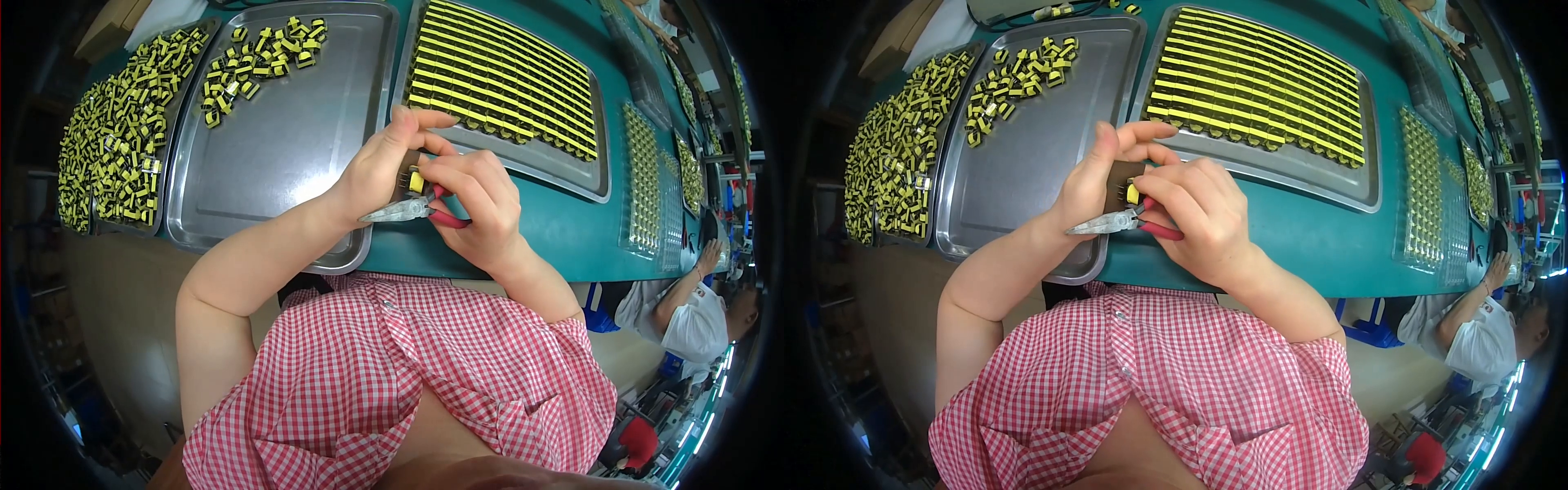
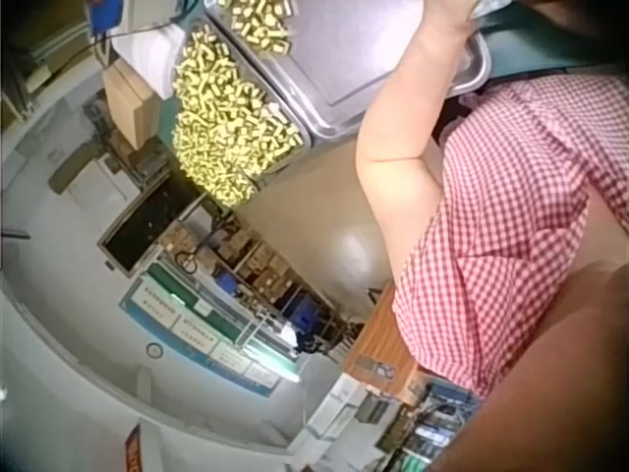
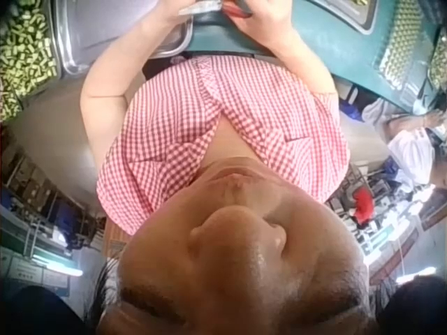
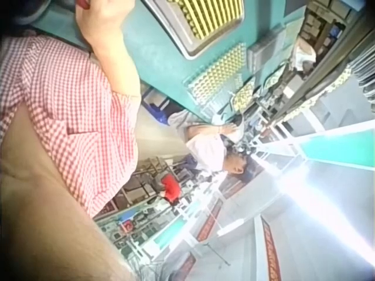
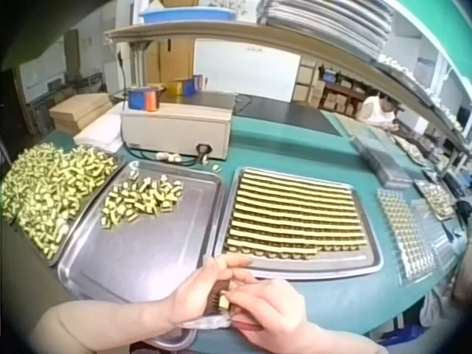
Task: The person processes small electronic components using pliers, then arranges them onto a slotted tray at a production station.
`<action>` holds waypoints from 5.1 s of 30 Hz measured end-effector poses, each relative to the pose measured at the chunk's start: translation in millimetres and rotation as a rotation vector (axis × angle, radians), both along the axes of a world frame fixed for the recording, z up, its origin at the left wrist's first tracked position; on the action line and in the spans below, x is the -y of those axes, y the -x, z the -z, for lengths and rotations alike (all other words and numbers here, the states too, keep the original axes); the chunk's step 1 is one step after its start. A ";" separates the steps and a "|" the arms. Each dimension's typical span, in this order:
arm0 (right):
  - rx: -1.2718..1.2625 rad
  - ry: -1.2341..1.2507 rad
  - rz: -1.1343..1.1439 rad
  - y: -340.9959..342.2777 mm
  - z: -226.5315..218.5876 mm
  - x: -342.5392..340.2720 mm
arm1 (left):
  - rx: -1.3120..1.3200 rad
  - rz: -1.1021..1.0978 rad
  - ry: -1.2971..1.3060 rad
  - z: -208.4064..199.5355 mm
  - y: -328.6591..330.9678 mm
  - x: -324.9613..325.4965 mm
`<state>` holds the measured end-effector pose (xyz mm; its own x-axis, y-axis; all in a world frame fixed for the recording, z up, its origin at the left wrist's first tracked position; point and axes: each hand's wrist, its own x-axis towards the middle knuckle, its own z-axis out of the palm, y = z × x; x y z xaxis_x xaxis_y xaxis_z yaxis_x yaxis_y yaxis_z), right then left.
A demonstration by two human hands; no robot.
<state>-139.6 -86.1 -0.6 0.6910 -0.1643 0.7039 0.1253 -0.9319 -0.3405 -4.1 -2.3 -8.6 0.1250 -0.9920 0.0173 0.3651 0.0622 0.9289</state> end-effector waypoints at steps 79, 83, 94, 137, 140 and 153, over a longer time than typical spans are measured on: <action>-0.620 -0.375 0.957 48.6 8.6 106.6 | -0.021 -0.403 -0.098 -0.5 -38.6 9.4; -0.603 -0.343 0.939 61.5 -1.9 104.6 | 0.280 -0.425 -0.148 2.3 -40.6 16.3; -0.234 -0.391 0.702 47.5 -4.8 83.4 | 1.376 -0.809 -0.289 9.1 -111.8 4.1; -0.270 -0.364 0.458 28.3 -9.2 49.2 | 1.725 0.020 -0.615 -31.2 -194.5 -8.8; -0.275 -0.394 0.437 23.3 -6.6 49.3 | 1.786 -0.179 -0.355 -35.6 -158.1 -28.1; -0.240 -0.456 0.362 9.2 4.3 36.7 | 1.869 -0.143 -0.087 -11.2 -66.1 -48.1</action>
